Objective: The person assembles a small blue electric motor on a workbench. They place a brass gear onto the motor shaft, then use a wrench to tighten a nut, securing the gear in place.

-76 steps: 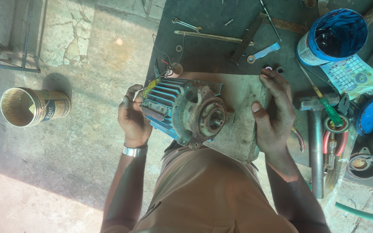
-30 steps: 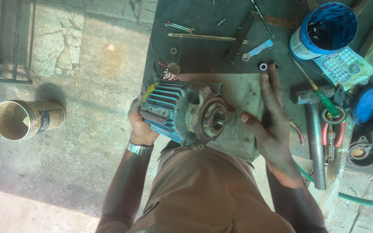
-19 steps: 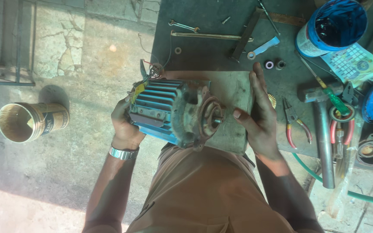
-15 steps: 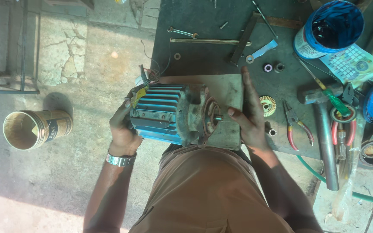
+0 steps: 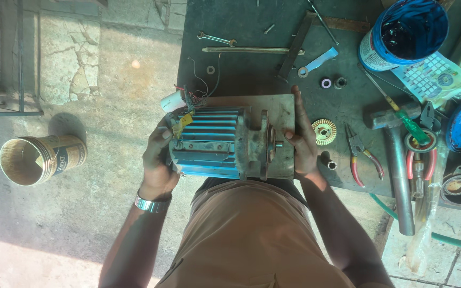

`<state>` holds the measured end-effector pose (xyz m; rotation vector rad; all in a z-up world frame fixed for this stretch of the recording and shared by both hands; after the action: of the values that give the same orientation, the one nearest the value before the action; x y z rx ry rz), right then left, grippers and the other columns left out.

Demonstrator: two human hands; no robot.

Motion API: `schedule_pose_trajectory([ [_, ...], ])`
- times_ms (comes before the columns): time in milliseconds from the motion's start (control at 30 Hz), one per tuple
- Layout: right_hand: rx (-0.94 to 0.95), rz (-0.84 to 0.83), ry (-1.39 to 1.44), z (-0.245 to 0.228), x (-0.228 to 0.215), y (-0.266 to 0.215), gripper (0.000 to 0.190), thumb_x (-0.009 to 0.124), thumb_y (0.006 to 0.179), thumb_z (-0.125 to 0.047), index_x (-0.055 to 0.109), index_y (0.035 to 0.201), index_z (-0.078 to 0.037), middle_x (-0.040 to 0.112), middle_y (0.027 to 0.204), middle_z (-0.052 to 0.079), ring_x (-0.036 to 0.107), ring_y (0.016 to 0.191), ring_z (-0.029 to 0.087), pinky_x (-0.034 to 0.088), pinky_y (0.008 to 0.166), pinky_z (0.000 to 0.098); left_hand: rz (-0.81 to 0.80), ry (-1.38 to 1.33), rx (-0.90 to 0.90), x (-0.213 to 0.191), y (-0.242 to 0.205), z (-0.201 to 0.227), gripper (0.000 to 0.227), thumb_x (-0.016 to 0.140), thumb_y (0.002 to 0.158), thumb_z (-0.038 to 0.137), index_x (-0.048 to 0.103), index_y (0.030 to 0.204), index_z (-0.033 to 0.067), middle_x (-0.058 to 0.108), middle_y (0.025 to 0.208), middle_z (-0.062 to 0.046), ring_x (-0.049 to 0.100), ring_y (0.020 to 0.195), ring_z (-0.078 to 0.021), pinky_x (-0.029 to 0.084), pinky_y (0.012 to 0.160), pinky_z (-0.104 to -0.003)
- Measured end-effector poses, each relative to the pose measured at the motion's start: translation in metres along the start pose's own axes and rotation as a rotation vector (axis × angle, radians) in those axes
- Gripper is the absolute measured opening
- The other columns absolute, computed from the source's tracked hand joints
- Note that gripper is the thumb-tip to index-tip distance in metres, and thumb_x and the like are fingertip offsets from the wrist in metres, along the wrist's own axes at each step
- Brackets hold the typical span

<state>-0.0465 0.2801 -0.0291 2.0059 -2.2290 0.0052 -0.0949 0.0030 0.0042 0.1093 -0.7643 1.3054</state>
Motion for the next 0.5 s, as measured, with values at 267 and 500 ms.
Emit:
schedule_pose_trajectory([
  [267,0.037,0.023,0.009,0.027,-0.01,-0.004,0.087,0.047,0.095,-0.04,0.016,0.167,-0.002,0.015,0.177,0.02,0.012,0.167,0.035,0.011,0.137,0.0473,0.018,0.044,0.005,0.008,0.003,-0.003,0.065,0.058,0.096,0.028,0.045,0.146,-0.0108,0.063,0.132,-0.02,0.064,0.121,-0.0246,0.052,0.106,-0.038],
  [500,0.027,0.026,-0.007,0.045,-0.017,-0.009,0.087,0.042,0.094,-0.042,0.017,0.166,0.001,0.014,0.177,0.021,0.005,0.168,0.034,0.005,0.137,0.0462,0.012,0.086,-0.019,0.025,0.005,-0.005,0.066,0.057,0.094,0.024,0.044,0.147,-0.0115,0.063,0.133,-0.019,0.064,0.121,-0.0239,0.054,0.105,-0.038],
])
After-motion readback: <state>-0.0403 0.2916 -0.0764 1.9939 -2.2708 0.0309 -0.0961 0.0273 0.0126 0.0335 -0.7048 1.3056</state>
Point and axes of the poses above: each hand's wrist, its own y-axis towards the middle knuckle, its own x-axis out of the palm, z = x × y, the point moved 9 cm from there along y, towards the middle knuckle
